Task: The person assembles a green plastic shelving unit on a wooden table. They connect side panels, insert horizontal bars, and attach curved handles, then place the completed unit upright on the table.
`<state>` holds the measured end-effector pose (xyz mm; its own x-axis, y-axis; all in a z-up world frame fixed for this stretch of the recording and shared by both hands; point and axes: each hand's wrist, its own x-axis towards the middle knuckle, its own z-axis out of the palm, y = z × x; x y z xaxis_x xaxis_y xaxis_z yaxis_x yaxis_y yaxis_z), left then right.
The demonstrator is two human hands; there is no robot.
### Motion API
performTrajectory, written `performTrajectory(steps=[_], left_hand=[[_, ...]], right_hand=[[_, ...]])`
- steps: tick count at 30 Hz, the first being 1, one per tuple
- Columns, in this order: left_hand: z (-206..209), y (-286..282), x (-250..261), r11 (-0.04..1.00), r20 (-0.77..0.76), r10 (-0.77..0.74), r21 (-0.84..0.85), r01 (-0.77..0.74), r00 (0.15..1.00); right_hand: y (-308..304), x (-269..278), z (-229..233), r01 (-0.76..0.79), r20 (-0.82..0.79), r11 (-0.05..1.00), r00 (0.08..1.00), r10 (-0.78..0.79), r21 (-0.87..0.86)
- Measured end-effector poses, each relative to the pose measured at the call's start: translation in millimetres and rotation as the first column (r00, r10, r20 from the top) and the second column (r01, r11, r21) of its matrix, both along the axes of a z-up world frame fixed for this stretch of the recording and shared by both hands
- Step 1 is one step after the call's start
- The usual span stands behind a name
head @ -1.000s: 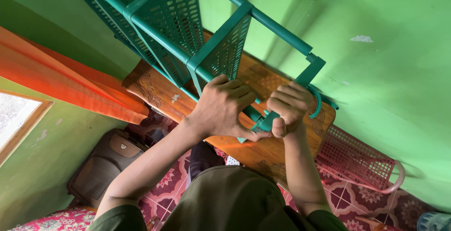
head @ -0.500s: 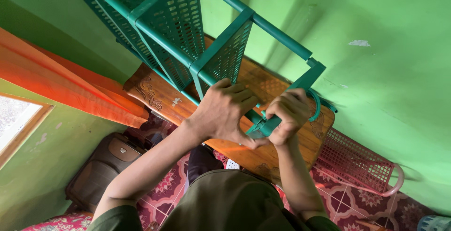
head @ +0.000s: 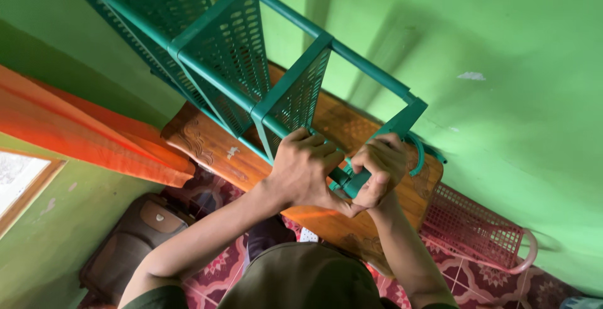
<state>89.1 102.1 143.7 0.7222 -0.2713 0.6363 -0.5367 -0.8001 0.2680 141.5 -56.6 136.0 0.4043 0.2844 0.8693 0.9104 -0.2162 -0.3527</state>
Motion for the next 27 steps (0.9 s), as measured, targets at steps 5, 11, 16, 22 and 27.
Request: performTrajectory(steps=[5, 11, 16, 22, 27], left_hand=[[0.2, 1.0, 3.1, 0.999, 0.039, -0.027, -0.022, 0.028, 0.999], [10.4, 6.3, 2.4, 0.994, -0.026, -0.105, 0.033, 0.106, 0.994], [36.6, 9.5, 15.9, 0.989, -0.09, -0.146, 0.027, 0.149, 0.985], [53.9, -2.6, 82.9, 0.965, -0.131, -0.228, 0.101, 0.242, 0.965], [42.1, -23.4, 151.3, 0.926, 0.065, -0.305, 0.252, 0.28, 0.95]], right_hand=[[2.4, 6.2, -1.3, -0.002, 0.037, 1.0, 0.999, 0.002, -0.005], [-8.1, 8.5, -9.1, 0.001, -0.049, 0.999, 0.999, 0.001, 0.04], [-9.0, 19.1, -25.7, 0.151, -0.216, 0.932, 0.973, -0.082, 0.331], [-35.9, 63.5, -41.0, 0.378, -0.496, 0.794, 0.861, -0.112, 0.476], [-54.2, 111.6, -45.8, 0.371, -0.703, 0.783, 0.702, 0.115, 0.499]])
